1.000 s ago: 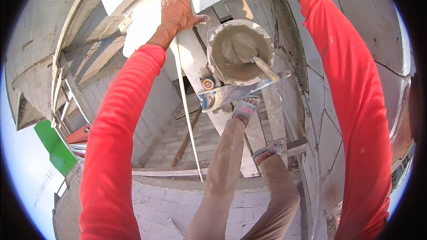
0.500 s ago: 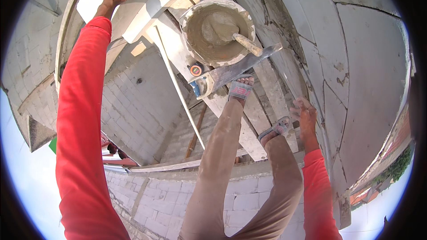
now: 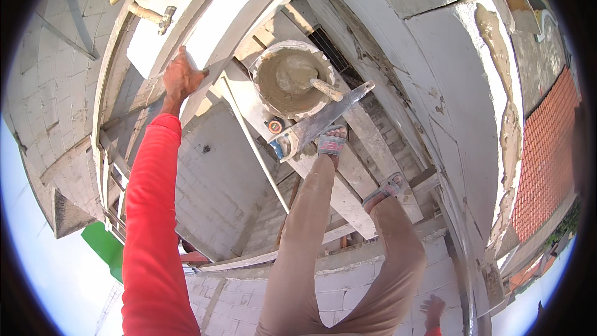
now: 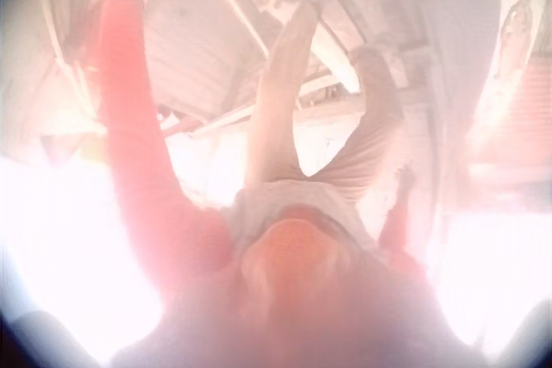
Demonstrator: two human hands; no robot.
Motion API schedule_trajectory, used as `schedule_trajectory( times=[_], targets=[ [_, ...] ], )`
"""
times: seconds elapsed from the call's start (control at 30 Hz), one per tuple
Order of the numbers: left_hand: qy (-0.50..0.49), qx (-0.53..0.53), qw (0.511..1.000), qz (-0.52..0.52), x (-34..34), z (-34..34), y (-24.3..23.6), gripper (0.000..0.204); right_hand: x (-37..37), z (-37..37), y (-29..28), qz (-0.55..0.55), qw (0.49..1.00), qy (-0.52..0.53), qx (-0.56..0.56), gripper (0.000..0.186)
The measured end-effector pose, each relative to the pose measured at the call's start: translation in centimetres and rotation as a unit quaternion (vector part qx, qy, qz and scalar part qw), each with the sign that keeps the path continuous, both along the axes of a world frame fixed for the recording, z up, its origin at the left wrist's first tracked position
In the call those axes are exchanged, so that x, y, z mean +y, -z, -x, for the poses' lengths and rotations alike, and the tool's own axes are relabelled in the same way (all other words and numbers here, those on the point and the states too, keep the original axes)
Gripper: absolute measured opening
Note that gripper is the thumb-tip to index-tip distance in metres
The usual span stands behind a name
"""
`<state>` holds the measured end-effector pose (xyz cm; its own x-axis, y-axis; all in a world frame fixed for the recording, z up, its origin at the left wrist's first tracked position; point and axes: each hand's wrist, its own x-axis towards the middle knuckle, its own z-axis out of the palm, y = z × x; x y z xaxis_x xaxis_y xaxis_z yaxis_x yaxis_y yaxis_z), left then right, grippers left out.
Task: The person applies mortar to a wall using a trowel and places white rectangular tiles onto the surface. They adjust the tiles to fit and continue applying mortar to secure them in place.
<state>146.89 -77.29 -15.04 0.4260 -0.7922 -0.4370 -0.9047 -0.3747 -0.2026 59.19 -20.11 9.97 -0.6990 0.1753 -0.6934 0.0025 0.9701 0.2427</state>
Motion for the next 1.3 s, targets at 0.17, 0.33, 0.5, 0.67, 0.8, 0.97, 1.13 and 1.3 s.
schedule_trajectory(
  times=[0.17,0.33,0.5,0.67,0.8,0.97,1.13,1.3],
  targets=[
    [-0.073,0.011,0.997,0.033,9.3,3.9,-11.2,0.094,7.9,-2.8,-7.6,-0.070,0.988,-0.053,-0.127,0.036],
    [-0.065,0.038,0.996,0.043,17.5,8.5,-24.3,0.089,4.9,-5.6,-6.2,0.061,0.989,0.034,-0.128,0.027],
    [-0.021,0.060,0.998,-0.005,23.7,14.5,-35.1,0.116,0.0,-5.6,-5.6,0.184,0.967,0.007,-0.175,0.026],
    [-0.014,0.174,0.982,-0.067,24.3,22.9,-44.5,0.110,1.4,-4.9,-8.0,0.224,0.960,0.064,-0.153,0.027],
    [0.074,0.191,0.975,-0.084,23.8,31.0,-51.6,0.092,6.8,-4.9,-9.7,0.221,0.958,0.129,-0.128,0.027],
    [0.223,0.207,0.949,-0.087,22.6,38.3,-59.3,0.084,15.9,-6.4,-9.6,0.211,0.949,0.219,-0.078,0.023],
    [0.317,0.192,0.927,-0.058,21.5,45.2,-66.5,0.081,23.4,-7.1,-8.9,0.185,0.934,0.303,-0.031,0.018],
    [0.391,0.150,0.908,-0.019,19.2,50.6,-72.2,0.076,30.6,-8.0,-8.0,0.204,0.904,0.373,-0.048,0.019]
  ],
)
